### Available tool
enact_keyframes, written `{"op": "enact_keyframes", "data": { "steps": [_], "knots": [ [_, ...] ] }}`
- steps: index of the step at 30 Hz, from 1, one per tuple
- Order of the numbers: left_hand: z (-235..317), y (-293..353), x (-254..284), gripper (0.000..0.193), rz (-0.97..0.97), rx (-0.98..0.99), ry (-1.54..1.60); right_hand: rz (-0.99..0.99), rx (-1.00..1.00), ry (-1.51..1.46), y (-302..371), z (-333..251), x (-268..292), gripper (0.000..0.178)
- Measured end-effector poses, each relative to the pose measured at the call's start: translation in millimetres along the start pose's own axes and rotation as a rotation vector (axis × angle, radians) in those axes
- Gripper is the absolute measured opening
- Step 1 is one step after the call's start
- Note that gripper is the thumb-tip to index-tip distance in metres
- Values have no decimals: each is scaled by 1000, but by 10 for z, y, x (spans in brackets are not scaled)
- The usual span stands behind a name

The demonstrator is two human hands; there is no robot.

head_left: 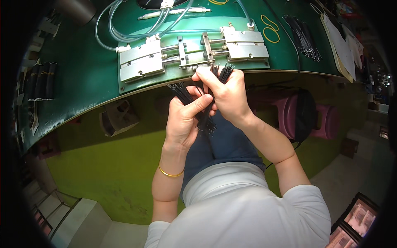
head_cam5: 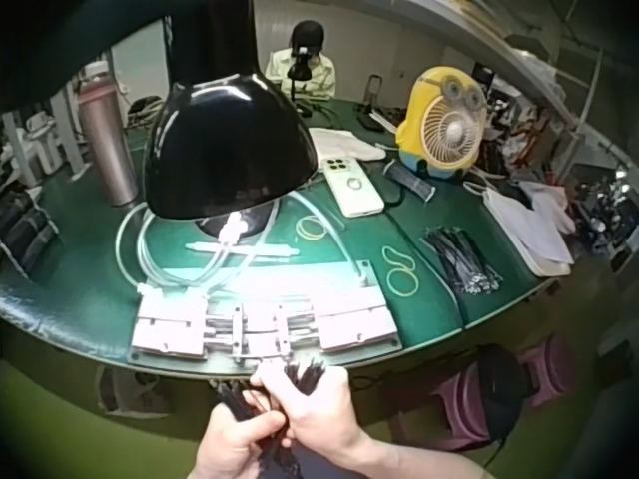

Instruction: Assemble electronic components at a production floor.

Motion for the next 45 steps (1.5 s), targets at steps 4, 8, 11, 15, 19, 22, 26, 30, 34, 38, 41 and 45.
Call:
{"op": "enact_keyframes", "data": {
  "steps": [4, 8, 11, 15, 19, 22, 26, 30, 34, 38, 41, 45],
  "knots": [
    [24, -11, -28, 10, -19, -25, 10, 11, 6, -11, 6, -11, -11, 21],
    [32, -9, -50, 11, -22, -23, 71, -37, -22, 3, 25, -8, -23, 21],
    [28, 4, -43, 12, -30, -41, 61, -57, -20, 24, 46, -30, -56, 21],
    [27, 17, -40, 13, -16, -61, 62, -32, 1, 38, 59, -70, -71, 22],
    [14, -7, -34, 13, -10, -60, 46, -1, -21, 24, 49, -54, -49, 22],
    [12, -17, -35, 13, -9, -61, 53, 19, -35, 33, 37, -42, -29, 23],
    [17, -17, -54, 12, -23, -66, 63, 3, -42, 6, 22, -40, -25, 23],
    [49, 17, -90, 9, -51, -76, 116, 15, -55, -5, 17, -29, -16, 24],
    [130, 105, -139, 11, -28, -75, 99, -11, -88, -10, 30, -56, -9, 23],
    [154, 143, -70, 15, 17, -91, 18, -105, -22, 37, 45, -54, -8, 20],
    [101, 118, 35, 17, 17, -88, -27, -167, 43, 6, 77, -75, -42, 17],
    [59, 114, 59, 16, -1, -68, -34, -221, 23, -2, 87, -91, -64, 16]
  ]
}}
Point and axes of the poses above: each hand's wrist, its own y-axis away from the middle knuckle, its own x-axis out of the back of the hand, z = x × y, the point moved 6 cm from there along -y, towards the middle knuckle, and after that the axes turned 13 degrees about -y, right-handed, at the moved point
